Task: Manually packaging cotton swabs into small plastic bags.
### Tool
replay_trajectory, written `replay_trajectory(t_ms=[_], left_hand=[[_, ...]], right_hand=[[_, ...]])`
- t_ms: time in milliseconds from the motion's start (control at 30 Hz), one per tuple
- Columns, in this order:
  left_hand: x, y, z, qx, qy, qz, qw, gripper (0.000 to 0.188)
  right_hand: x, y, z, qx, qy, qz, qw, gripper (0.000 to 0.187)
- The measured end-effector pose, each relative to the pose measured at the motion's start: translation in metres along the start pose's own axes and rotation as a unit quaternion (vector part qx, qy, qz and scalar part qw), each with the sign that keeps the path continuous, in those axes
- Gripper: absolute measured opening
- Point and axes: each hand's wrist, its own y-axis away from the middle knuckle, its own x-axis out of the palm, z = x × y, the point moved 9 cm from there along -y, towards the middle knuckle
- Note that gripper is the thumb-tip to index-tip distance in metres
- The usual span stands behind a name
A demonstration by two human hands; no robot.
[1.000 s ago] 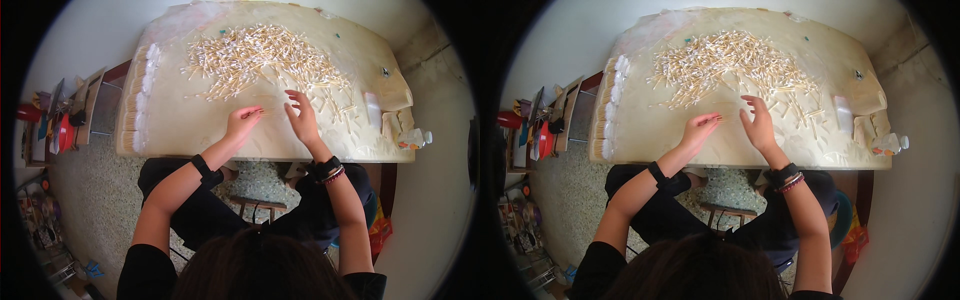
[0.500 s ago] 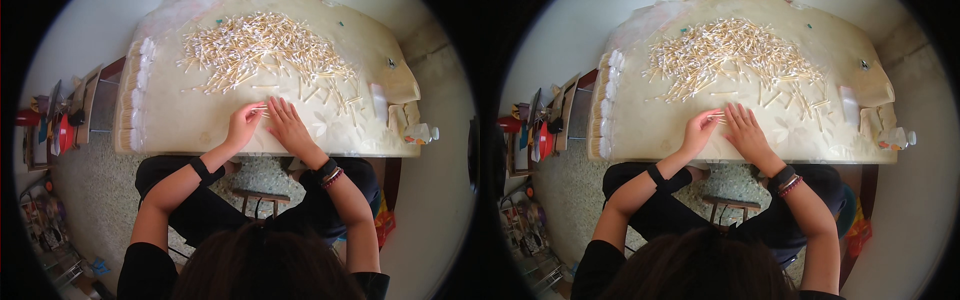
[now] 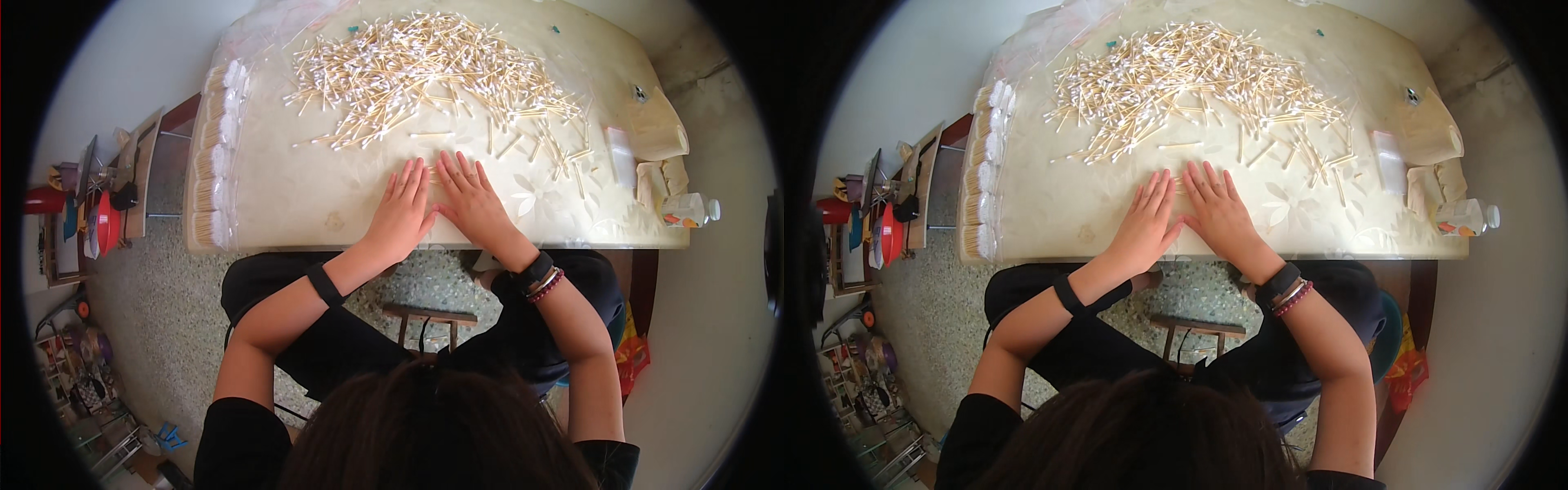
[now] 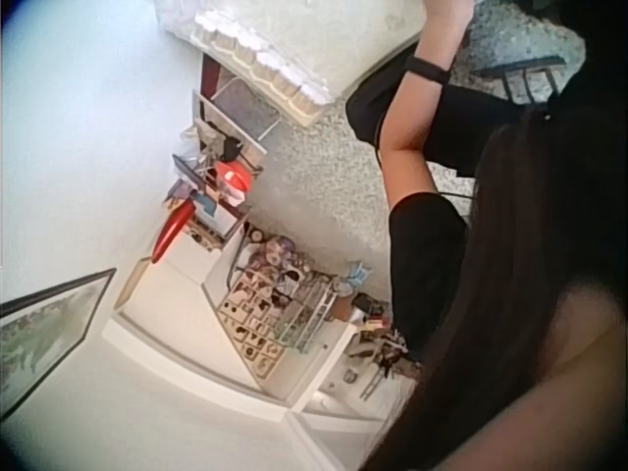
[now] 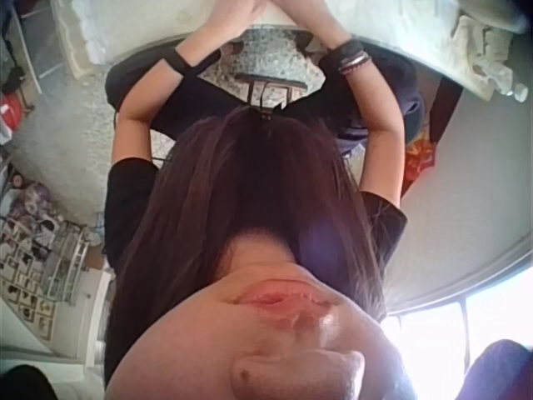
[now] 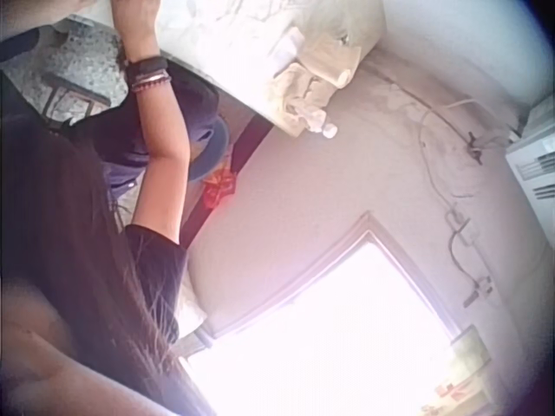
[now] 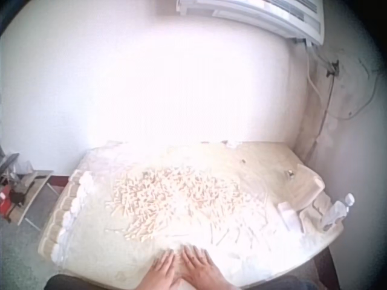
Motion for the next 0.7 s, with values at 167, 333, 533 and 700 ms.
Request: replay_trajectory(t_ms=[167, 333, 533, 700], left_hand=[[0.006, 0.004, -0.006, 0.007, -0.063, 0.031, 0.998, 0.060], [0.008, 0.006, -0.008, 0.013, -0.082, 0.013, 0.996, 0.058], [0.003, 0.005, -0.014, 0.023, -0.111, 0.010, 0.994, 0.058], [-0.010, -0.001, -0.011, 0.032, -0.052, 0.018, 0.998, 0.062]], right_hand=[[-0.002, 0.004, 0.006, 0.010, 0.015, 0.021, 1.000, 0.065], [0.000, 0.005, 0.008, 0.009, 0.012, 0.028, 1.000, 0.064], [-0.002, 0.006, 0.010, 0.002, -0.024, 0.030, 0.999, 0.059], [-0.017, 0.003, 0.001, -0.002, -0.184, 0.048, 0.982, 0.052]])
